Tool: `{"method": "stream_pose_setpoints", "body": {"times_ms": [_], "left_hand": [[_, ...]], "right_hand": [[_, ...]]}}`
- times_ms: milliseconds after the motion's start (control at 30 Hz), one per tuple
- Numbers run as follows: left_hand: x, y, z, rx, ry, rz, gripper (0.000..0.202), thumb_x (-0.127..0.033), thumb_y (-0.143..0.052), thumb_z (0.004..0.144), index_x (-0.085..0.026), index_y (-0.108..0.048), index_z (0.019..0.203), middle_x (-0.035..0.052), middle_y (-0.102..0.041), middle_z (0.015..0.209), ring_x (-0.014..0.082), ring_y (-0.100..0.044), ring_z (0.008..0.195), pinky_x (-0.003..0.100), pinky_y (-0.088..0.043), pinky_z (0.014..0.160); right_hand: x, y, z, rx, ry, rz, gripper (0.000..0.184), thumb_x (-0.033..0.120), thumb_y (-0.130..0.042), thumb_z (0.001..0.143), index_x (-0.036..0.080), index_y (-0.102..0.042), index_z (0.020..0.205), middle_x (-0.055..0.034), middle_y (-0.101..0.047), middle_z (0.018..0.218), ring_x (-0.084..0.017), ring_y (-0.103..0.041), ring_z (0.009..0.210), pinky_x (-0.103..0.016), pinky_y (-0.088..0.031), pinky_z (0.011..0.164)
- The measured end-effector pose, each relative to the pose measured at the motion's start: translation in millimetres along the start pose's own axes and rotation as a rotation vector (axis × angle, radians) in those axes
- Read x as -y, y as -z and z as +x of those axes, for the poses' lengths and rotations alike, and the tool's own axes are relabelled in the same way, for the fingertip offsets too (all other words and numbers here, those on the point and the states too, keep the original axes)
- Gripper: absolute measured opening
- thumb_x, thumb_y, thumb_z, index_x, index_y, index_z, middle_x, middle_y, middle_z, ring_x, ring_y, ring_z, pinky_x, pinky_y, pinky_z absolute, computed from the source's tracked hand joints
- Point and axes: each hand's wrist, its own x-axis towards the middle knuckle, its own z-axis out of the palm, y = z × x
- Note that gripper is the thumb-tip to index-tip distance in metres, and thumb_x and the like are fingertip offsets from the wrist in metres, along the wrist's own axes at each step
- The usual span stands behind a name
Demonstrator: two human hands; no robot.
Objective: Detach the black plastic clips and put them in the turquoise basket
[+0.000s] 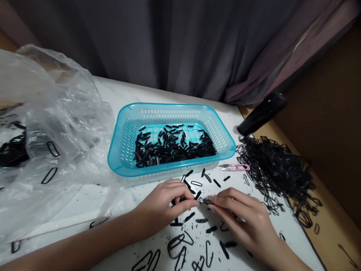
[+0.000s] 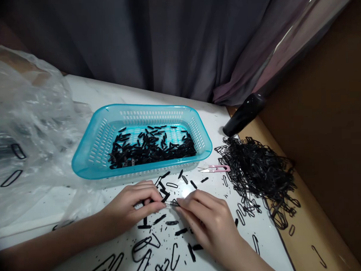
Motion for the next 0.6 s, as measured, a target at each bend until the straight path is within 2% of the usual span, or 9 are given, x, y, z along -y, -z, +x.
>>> {"method": "stream_pose_setpoints", "body": {"times_ms": [133,267,400,500,600], "left_hand": [[0.8,0.1,-0.6,0.007,-0.008,0.002,0.020,-0.027,-0.063,0.089,-0.019,-0.064,0.072,-0.0025,-0.060,0.067,0.0134,-0.054,0.066,0.025,-0.039,0.065],[0.4,-0.1,-0.4,0.008,-0.030,0.010,0.021,-0.026,-0.062,0.090,-0.019,-0.063,0.071,-0.0025,-0.060,0.067,0.0135,-0.054,0.067,0.025,-0.039,0.066],[-2.1,0.4,0.3,0.056,-0.055,0.040,0.018,-0.025,-0.062,0.090,-0.019,-0.065,0.073,-0.0017,-0.065,0.070,0.0144,-0.055,0.069,0.026,-0.040,0.069],[-3.5,1.2,0.7,0.062,-0.030,0.050,0.019,-0.026,-0.062,0.090,-0.019,-0.065,0.072,-0.0016,-0.064,0.070,0.0147,-0.056,0.069,0.026,-0.040,0.069],[-4.5,1.9,0.4,0.045,-0.001,0.042,0.019,-0.026,-0.062,0.090,-0.019,-0.064,0.072,-0.0019,-0.063,0.070,0.0143,-0.056,0.069,0.026,-0.041,0.069]], "right_hand": [[0.7,-1.6,1.7,-0.009,-0.098,0.157,0.019,0.013,-0.060,0.091,0.021,-0.069,0.106,-0.0038,-0.066,0.085,-0.014,-0.063,0.076,-0.026,-0.051,0.065],[3.2,-3.0,6.2,-0.028,-0.207,0.305,0.009,0.016,-0.065,0.089,0.022,-0.072,0.091,-0.0015,-0.068,0.081,-0.013,-0.063,0.075,-0.024,-0.050,0.067],[7.2,-1.3,10.0,-0.024,-0.282,0.408,0.004,0.022,-0.071,0.085,0.022,-0.073,0.082,-0.0001,-0.069,0.075,-0.013,-0.063,0.070,-0.024,-0.051,0.065],[6.5,2.2,9.3,-0.076,-0.257,0.370,0.005,0.021,-0.070,0.086,0.023,-0.074,0.087,-0.0013,-0.070,0.077,-0.015,-0.064,0.071,-0.026,-0.052,0.065],[3.2,5.6,6.1,-0.113,-0.162,0.239,0.015,0.016,-0.065,0.088,0.025,-0.073,0.098,-0.0028,-0.069,0.081,-0.016,-0.065,0.075,-0.029,-0.052,0.065]]}}
